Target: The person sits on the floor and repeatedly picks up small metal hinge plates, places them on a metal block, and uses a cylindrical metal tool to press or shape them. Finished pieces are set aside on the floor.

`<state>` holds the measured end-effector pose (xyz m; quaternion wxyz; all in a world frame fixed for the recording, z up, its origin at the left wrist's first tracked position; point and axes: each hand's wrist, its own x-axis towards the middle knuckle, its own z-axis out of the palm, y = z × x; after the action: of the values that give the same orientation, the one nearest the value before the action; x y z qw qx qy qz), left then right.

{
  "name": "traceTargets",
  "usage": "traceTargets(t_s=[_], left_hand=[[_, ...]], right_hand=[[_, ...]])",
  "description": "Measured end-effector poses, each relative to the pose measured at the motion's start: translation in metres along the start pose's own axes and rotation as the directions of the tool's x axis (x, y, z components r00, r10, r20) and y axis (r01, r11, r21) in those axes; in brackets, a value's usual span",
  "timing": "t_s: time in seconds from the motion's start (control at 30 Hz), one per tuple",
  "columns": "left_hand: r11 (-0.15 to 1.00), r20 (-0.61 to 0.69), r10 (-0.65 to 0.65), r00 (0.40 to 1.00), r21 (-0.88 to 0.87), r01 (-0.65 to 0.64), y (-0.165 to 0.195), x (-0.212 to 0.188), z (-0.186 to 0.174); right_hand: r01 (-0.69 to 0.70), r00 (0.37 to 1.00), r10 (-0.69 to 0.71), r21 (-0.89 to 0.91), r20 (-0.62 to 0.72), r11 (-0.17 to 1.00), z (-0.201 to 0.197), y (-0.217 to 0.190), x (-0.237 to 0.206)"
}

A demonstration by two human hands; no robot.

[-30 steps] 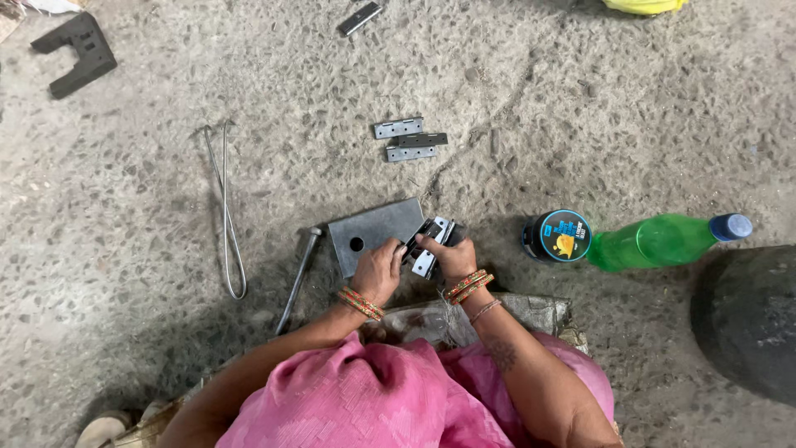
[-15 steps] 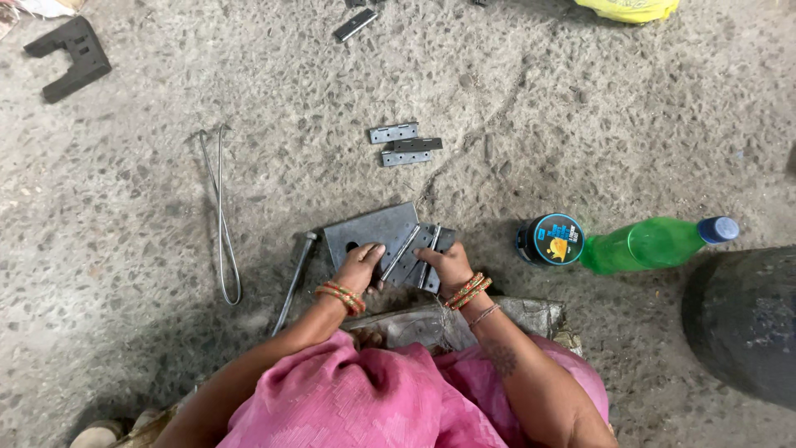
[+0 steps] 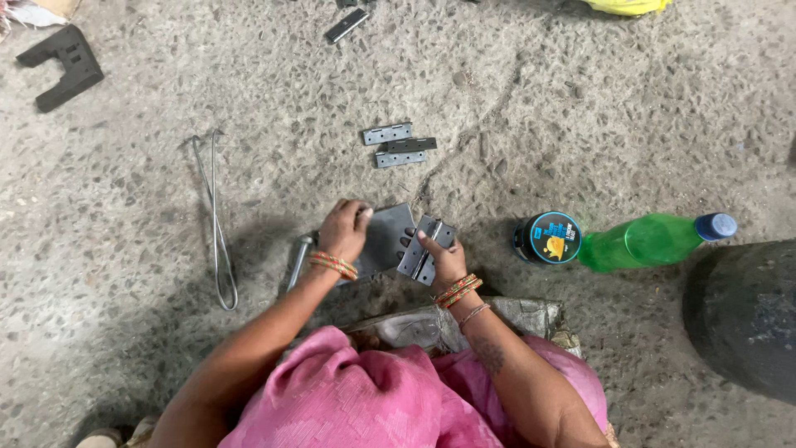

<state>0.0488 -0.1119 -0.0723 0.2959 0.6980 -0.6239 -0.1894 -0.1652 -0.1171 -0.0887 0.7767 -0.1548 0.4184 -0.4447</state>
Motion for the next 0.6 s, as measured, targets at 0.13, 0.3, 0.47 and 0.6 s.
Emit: traceTargets(t_s=[0.13, 0.3, 0.47, 0.6], left_hand=[[0.966, 0.145, 0.02, 0.989, 0.251, -0.056, -0.001, 0.043, -0.003], [0.862, 0.249, 0.21, 0.946, 0.41, -0.299, 0.023, 0.106, 0.036], [0.866, 0.22, 0.193, 0.956, 0.42, -0.272, 0.047, 0.165, 0.069], [0.864, 0.329, 0.095, 0.94, 0.441, -0.242, 0.047, 0.179, 0.067]], right_hand=[[0.158, 0.987, -0.158, -0.064, -0.004, 0.985, -0.008, 0.009, 0.005], [0.11, 0.993, -0.111, -0.02, -0.043, 0.994, -0.008, 0.006, -0.002], [0.002, 0.998, 0.001, 0.035, -0.067, 0.999, -0.001, 0.006, -0.01], [-0.064, 0.998, 0.065, 0.038, -0.016, 0.997, -0.002, 0.013, -0.011]])
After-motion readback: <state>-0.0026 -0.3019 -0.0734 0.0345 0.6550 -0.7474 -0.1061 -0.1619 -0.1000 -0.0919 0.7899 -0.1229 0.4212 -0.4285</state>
